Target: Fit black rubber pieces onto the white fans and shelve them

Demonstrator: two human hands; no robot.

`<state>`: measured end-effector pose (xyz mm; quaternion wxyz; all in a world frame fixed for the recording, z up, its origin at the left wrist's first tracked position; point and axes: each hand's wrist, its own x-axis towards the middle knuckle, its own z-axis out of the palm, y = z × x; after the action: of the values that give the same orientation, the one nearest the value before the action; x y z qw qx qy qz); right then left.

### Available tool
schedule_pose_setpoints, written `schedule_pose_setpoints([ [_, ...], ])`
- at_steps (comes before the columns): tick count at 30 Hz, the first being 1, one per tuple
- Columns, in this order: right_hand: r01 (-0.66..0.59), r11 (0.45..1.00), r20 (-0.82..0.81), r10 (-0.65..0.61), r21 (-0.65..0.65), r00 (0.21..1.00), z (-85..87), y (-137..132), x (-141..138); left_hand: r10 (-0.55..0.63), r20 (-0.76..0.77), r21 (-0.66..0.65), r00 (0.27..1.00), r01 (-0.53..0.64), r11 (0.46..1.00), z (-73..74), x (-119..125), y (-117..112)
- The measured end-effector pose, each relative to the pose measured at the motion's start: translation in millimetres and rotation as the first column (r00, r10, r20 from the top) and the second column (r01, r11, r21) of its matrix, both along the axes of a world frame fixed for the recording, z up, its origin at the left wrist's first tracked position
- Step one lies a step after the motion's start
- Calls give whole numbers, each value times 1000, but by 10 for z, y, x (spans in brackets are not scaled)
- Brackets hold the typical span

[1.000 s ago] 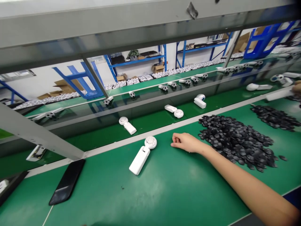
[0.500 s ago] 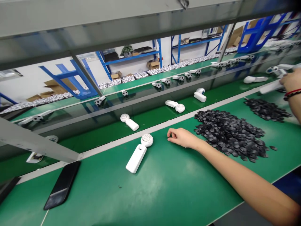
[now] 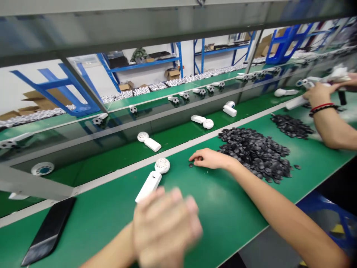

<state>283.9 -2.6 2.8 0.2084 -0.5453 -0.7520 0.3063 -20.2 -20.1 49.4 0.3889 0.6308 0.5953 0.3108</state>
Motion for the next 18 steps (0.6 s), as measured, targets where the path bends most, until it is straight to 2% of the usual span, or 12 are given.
schedule_pose_setpoints([
  [1, 9, 1000, 9, -9, 20, 1000, -11, 6, -20, -90, -17, 99, 996, 91, 991, -17, 38, 83],
  [2, 21, 999, 16, -22, 35, 1000, -23, 10, -47, -177, -87, 224, 980, 192, 956, -47, 72, 180],
  [4, 44, 997, 27, -46, 68, 999, -49, 15, -110, -239, -361, 401, 901, 381, 833, -136, 119, 393],
  [5, 50, 996, 28, -52, 80, 998, -60, 15, -141, -214, -507, 409, 835, 452, 793, -185, 130, 493],
  [6, 50, 995, 27, -53, 88, 998, -69, 14, -168, -185, -619, 365, 763, 488, 792, -230, 135, 579],
  [8, 46, 994, 24, -49, 95, 999, -80, 11, -208, -207, -699, 225, 684, 486, 845, -288, 133, 689],
  [9, 43, 995, 24, -46, 93, 999, -82, 9, -217, -242, -683, 183, 689, 483, 856, -295, 130, 711],
  [11, 33, 997, 27, -35, 76, 999, -81, 2, -215, -301, -554, 187, 776, 468, 863, -274, 129, 705],
  [14, -2, 999, 32, 0, 38, 1000, -68, -15, -166, -357, -131, 212, 925, 378, 901, -223, 151, 637],
  [15, -15, 1000, 33, 14, 27, 999, -61, -23, -144, -365, 53, 180, 929, 351, 919, -227, 164, 614],
  [16, -26, 1000, 34, 25, 18, 999, -54, -30, -123, -366, 232, 136, 901, 342, 930, -248, 179, 596],
  [18, -38, 999, 31, 38, -5, 999, -36, -42, -95, -347, 508, 50, 788, 375, 926, -343, 208, 570],
])
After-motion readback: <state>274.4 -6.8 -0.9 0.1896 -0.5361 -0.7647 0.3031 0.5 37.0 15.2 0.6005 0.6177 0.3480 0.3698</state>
